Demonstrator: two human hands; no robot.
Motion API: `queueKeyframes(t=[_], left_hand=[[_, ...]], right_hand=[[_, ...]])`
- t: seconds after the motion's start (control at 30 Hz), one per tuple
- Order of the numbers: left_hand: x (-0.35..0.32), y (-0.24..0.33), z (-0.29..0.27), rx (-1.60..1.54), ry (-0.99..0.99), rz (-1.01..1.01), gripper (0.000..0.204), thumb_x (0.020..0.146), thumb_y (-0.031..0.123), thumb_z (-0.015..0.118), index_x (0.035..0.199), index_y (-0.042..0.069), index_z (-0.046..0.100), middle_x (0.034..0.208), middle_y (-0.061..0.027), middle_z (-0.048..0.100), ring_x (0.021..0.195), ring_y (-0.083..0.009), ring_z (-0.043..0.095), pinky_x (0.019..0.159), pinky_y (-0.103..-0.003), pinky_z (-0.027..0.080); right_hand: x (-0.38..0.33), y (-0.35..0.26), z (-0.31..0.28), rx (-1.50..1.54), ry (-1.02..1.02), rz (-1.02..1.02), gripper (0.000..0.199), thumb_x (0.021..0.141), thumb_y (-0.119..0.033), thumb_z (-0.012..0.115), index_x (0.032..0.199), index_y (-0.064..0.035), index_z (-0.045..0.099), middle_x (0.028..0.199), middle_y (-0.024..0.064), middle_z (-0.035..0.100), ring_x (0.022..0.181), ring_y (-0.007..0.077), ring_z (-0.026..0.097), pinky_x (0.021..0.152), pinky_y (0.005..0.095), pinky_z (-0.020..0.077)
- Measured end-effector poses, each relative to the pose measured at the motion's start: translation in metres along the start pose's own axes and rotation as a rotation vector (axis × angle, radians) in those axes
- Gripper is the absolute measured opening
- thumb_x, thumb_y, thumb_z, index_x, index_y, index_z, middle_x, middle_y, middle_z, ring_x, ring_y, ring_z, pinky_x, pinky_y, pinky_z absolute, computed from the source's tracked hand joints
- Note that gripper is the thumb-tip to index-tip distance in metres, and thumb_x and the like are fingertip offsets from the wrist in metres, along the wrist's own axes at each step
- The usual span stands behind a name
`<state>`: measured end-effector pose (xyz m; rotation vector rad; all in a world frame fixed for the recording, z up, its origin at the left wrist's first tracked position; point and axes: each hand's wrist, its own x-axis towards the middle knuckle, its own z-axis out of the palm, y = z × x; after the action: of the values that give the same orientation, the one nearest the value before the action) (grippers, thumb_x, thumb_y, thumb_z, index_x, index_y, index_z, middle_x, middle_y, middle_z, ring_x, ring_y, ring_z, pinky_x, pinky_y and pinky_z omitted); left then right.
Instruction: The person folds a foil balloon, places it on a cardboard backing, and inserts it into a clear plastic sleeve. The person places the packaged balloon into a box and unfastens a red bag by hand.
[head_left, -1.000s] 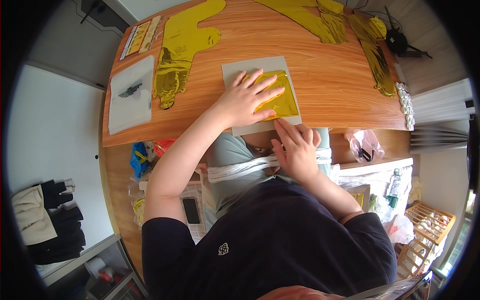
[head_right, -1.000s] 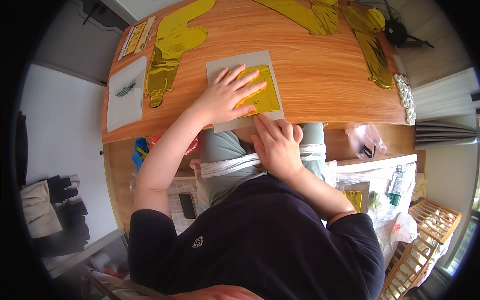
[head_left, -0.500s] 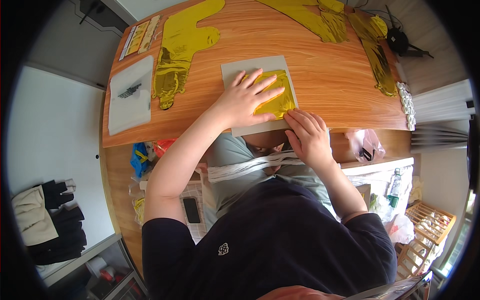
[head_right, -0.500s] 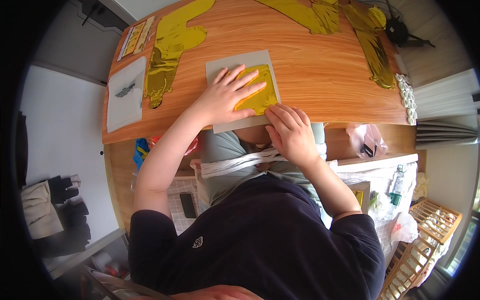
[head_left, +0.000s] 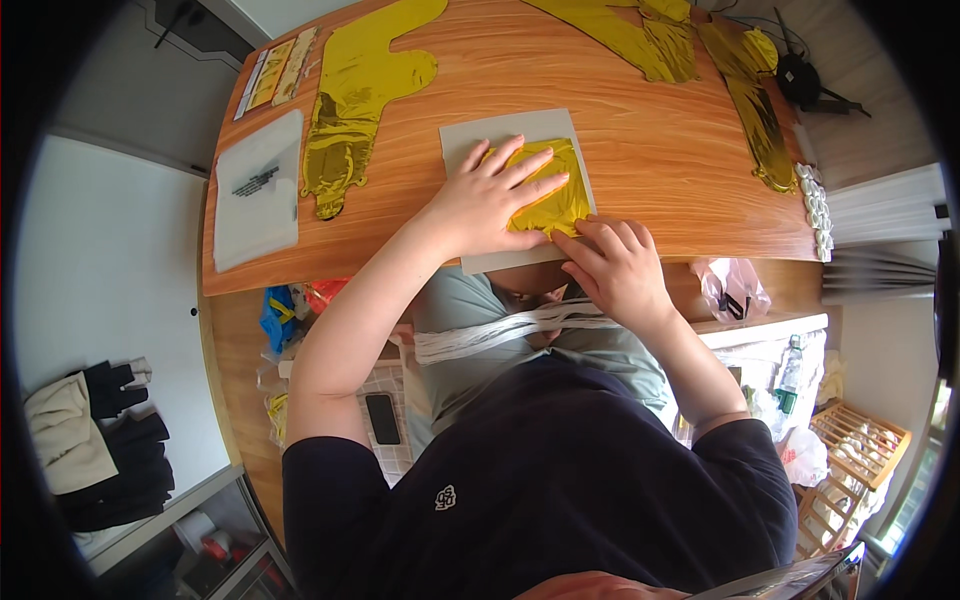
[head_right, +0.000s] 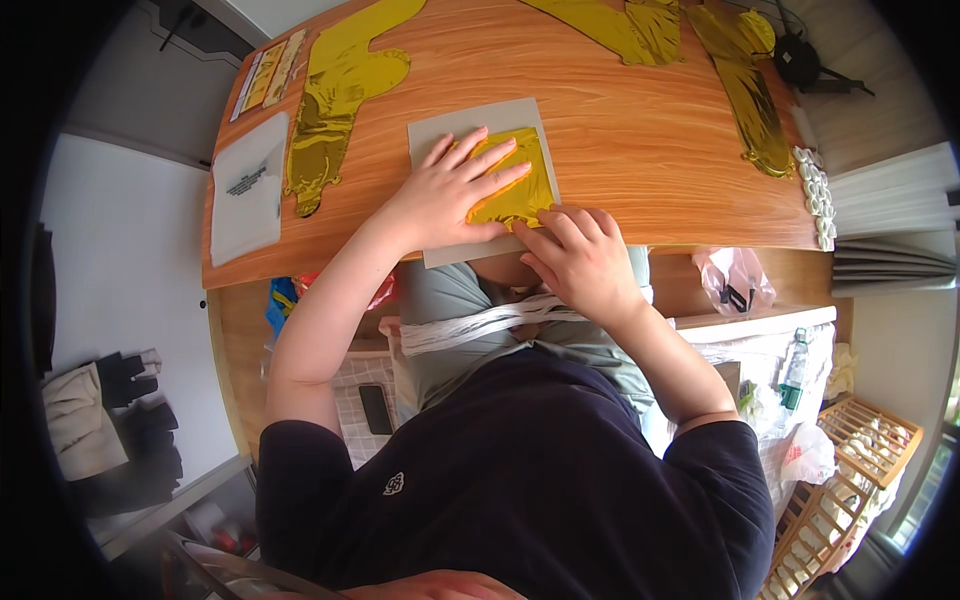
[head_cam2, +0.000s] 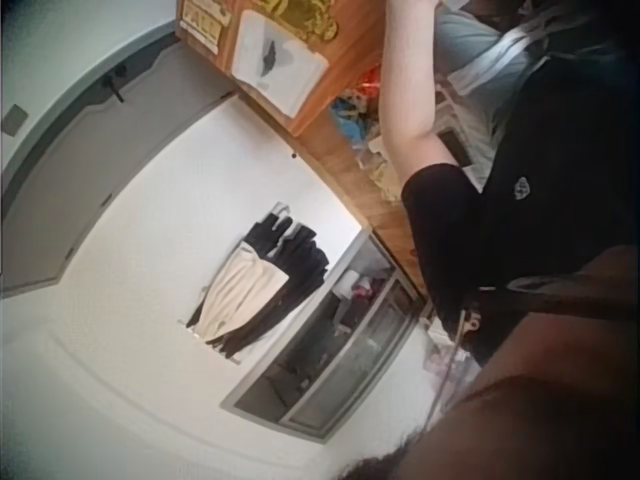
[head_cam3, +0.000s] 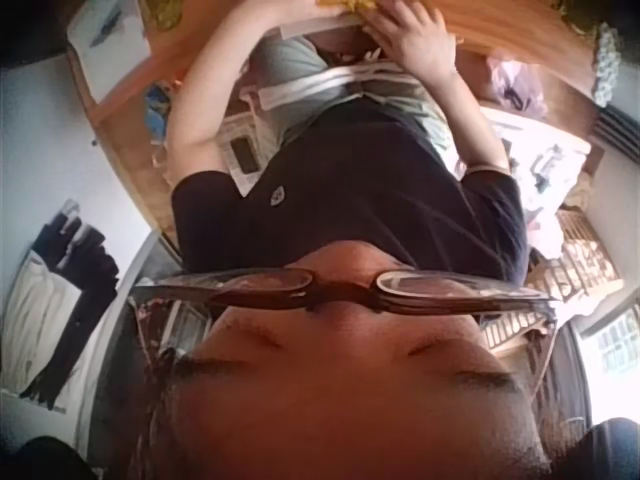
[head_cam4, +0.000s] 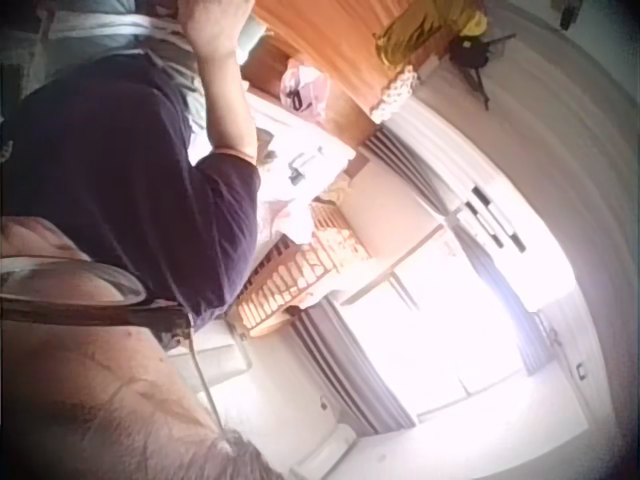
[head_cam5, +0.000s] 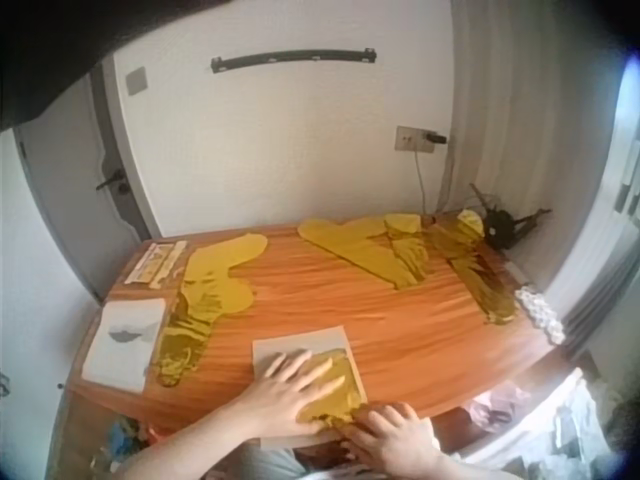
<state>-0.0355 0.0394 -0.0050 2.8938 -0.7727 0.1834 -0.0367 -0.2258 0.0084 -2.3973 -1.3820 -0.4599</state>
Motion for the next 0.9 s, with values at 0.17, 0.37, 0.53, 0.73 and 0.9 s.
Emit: queueKeyframes(t=[0.17,0.37,0.53,0.73,0.9], left_hand=[[-0.001,-0.001,-0.001,-0.001,-0.014,-0.003,0.083,0.089,0.062,0.068,0.161,0.035,0.037,0.171,-0.0048,0.029,0.157,-0.0385,0.024,0.124,-0.064,0.021],[0.002,0.001,-0.007,-0.026,-0.029,0.000,0.080,0.088,0.060,0.070,0.156,0.026,0.045,0.168,-0.0059,0.033,0.157,-0.0381,0.023,0.124,-0.063,0.020],[0.006,0.003,-0.020,-0.050,-0.152,-0.027,0.075,0.086,0.054,0.073,0.147,0.015,0.055,0.161,-0.0095,0.043,0.154,-0.0367,0.028,0.126,-0.060,0.019],[0.001,0.001,-0.005,-0.102,-0.030,-0.063,0.077,0.083,0.057,0.072,0.148,0.018,0.054,0.157,-0.0106,0.048,0.151,-0.0348,0.032,0.125,-0.061,0.021],[0.002,0.002,-0.009,-0.103,-0.041,-0.061,0.079,0.084,0.058,0.071,0.151,0.020,0.051,0.158,-0.0116,0.046,0.152,-0.0354,0.032,0.125,-0.061,0.022]], right_hand=[[0.006,0.002,-0.011,0.013,-0.061,0.004,0.037,0.093,-0.031,0.071,0.129,-0.0204,0.072,0.116,0.0035,0.065,0.110,0.0253,0.062,0.096,0.0423,0.0481],[0.053,0.036,-0.014,0.444,-0.308,0.304,0.018,0.096,-0.020,0.065,0.105,-0.0054,0.072,0.110,0.0174,0.067,0.088,0.0364,0.066,0.076,0.0439,0.0542],[0.092,0.009,0.033,0.446,0.100,0.233,0.035,0.097,-0.026,0.066,0.125,-0.0047,0.065,0.126,0.0190,0.065,0.110,0.0384,0.064,0.093,0.0452,0.0535],[0.088,0.002,0.055,0.242,0.079,0.214,0.053,0.099,-0.039,0.063,0.140,-0.0063,0.056,0.143,0.0176,0.057,0.136,0.0370,0.052,0.119,0.0521,0.0371],[0.089,0.009,0.058,0.252,0.083,0.202,0.060,0.098,-0.044,0.064,0.141,-0.0044,0.054,0.141,0.0192,0.058,0.134,0.0378,0.054,0.116,0.0493,0.0395]])
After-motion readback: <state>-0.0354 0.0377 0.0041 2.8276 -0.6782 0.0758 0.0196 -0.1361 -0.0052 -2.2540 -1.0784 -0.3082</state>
